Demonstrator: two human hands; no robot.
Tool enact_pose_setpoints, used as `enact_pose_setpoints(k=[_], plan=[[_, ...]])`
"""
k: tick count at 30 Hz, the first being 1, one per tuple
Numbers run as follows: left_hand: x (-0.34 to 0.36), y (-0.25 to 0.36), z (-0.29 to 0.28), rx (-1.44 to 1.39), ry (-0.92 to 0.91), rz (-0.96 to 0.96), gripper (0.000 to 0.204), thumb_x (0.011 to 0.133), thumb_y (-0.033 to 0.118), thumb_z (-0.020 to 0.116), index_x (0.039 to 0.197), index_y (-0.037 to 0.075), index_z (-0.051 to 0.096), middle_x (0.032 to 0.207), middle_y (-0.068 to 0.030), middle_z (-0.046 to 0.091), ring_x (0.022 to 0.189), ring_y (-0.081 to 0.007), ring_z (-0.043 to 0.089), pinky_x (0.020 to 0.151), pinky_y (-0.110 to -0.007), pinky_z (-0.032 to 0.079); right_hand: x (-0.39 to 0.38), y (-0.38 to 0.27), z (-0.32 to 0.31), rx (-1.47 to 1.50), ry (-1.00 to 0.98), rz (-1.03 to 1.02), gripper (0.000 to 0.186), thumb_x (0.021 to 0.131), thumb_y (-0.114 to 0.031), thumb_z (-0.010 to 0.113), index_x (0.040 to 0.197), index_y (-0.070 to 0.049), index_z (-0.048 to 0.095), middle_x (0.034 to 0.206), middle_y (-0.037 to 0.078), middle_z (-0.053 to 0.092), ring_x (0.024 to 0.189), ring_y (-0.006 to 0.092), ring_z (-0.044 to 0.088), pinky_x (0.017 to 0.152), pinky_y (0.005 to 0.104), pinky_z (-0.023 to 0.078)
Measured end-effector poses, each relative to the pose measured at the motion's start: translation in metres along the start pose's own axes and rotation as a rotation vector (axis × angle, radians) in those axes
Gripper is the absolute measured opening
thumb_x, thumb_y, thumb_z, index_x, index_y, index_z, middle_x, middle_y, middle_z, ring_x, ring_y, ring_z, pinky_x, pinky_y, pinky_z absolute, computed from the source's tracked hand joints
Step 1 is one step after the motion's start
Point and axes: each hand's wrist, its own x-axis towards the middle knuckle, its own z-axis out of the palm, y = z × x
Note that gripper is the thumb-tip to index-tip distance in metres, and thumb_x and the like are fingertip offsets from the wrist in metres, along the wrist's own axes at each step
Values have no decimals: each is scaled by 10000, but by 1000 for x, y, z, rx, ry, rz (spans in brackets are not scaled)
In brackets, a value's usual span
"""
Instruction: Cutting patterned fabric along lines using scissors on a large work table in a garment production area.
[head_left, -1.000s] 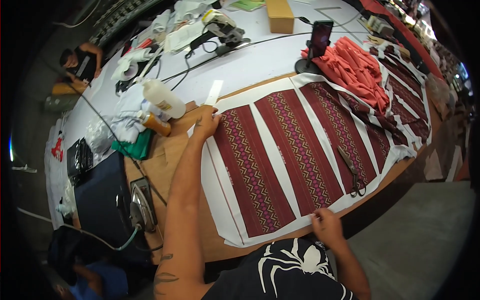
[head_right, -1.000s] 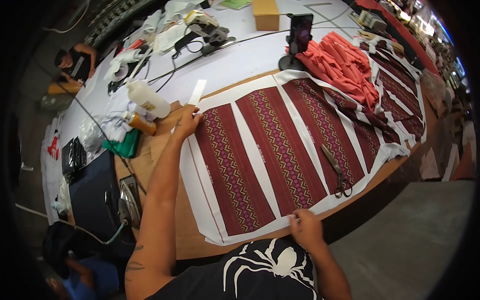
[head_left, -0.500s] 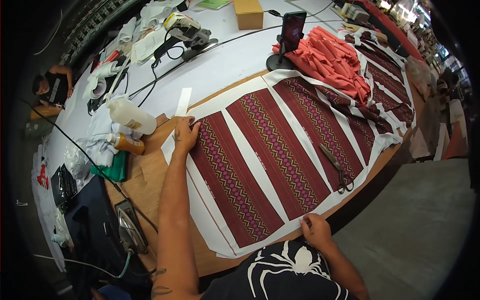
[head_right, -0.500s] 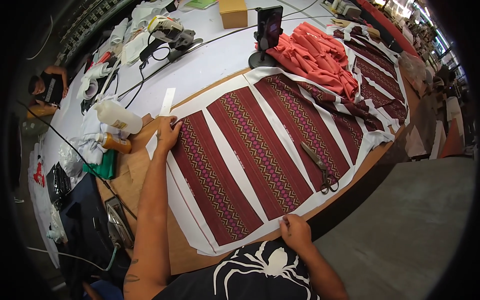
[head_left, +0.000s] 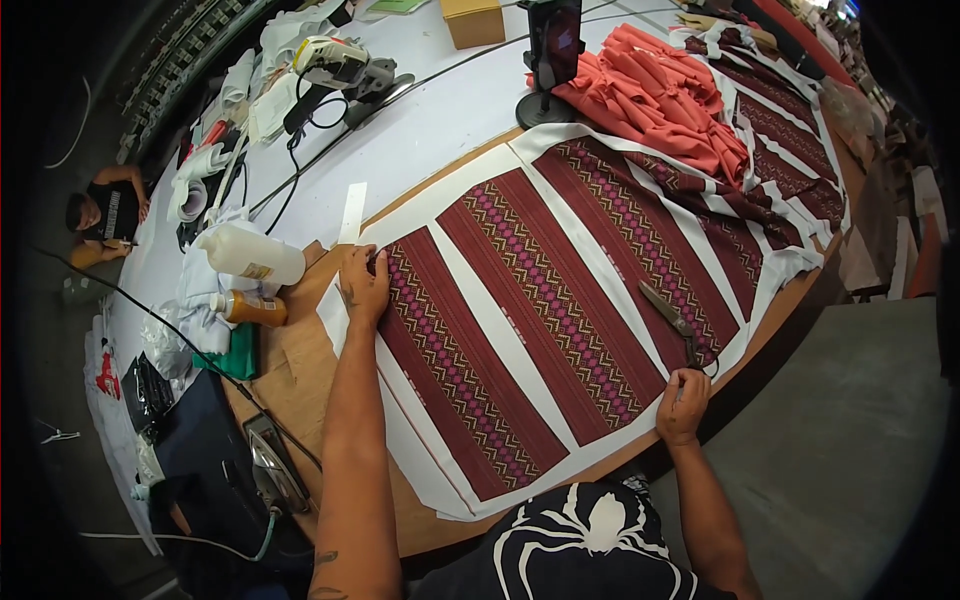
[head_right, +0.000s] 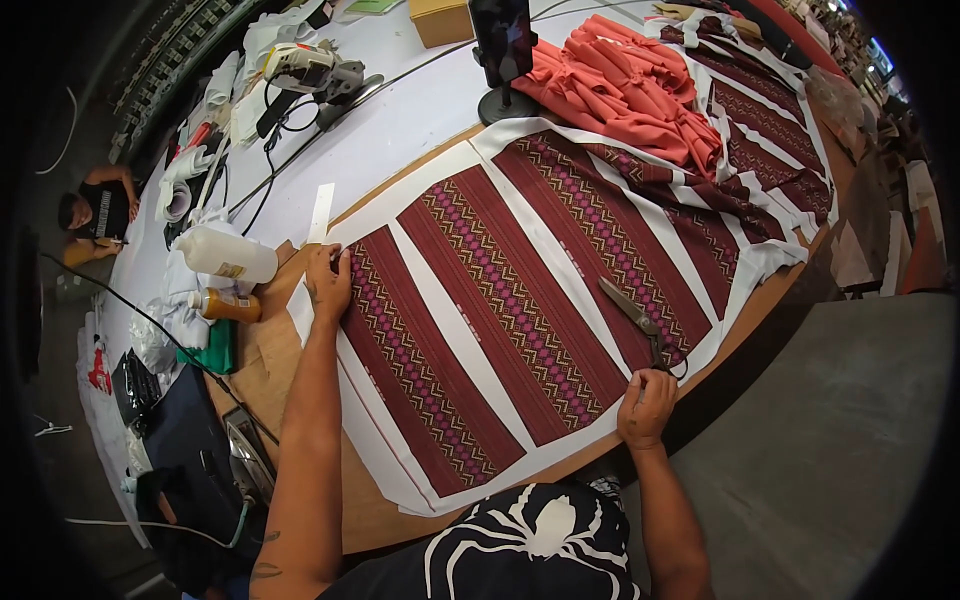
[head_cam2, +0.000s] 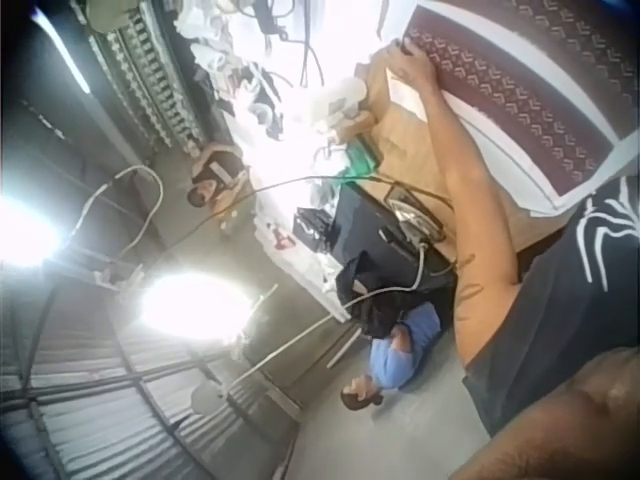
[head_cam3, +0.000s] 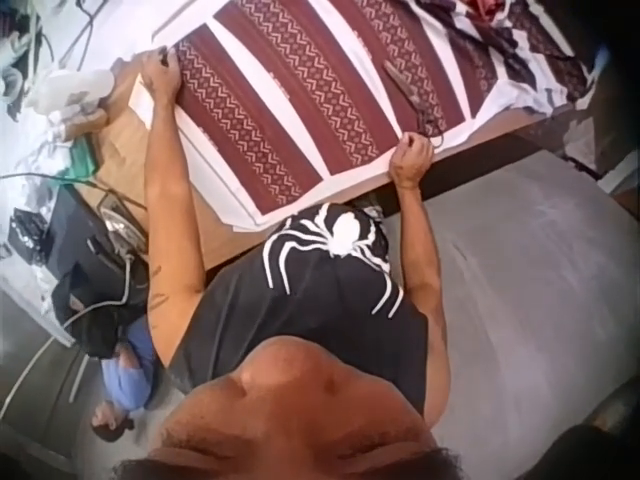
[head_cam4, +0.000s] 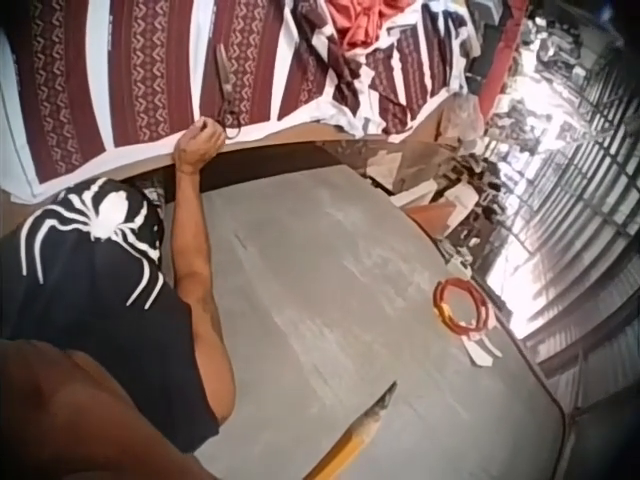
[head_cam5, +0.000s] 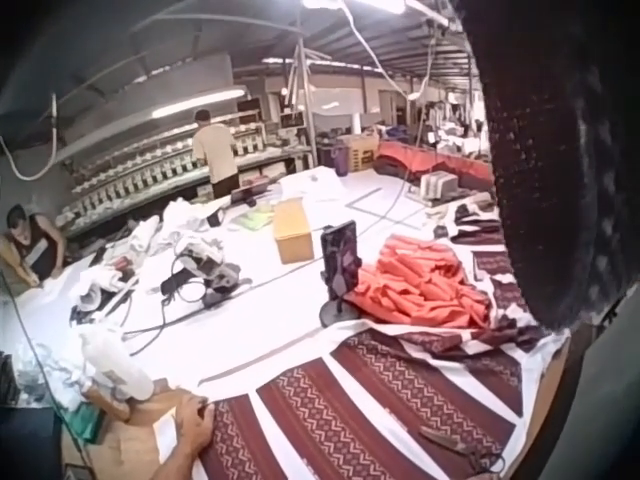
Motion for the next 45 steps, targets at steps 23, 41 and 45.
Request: enact_pose_setpoints(k=[23, 41, 45], plan=[[-2, -27, 4, 33, 5, 97, 252, 913, 167, 655, 1076, -24, 634, 1044, -197, 632, 956, -347, 624, 834, -406, 505, 5, -1, -3, 16, -20, 4, 70, 846, -113, 641, 876, -59, 609, 851, 116, 581, 839, 327, 558, 756, 449, 428], [-249, 234, -49, -118, -356, 116, 472, 834, 108, 687, 1252, -58, 545, 1347, -265, 498, 1303, -458, 427, 1115, -554, 310, 12, 12, -29, 226, -94, 21, 128, 864, -193, 655, 905, -80, 611, 847, 102, 598, 826, 328, 581, 738, 457, 438], [-290, 251, -50, 32, -287, 24, 504, 849, 208, 659, 1253, -69, 541, 1363, -269, 493, 1320, -478, 403, 1125, -585, 275, 35, 28, -61, 315, -159, 1, 98, 853, -143, 675, 901, -86, 611, 865, 80, 616, 859, 301, 599, 753, 430, 447]])
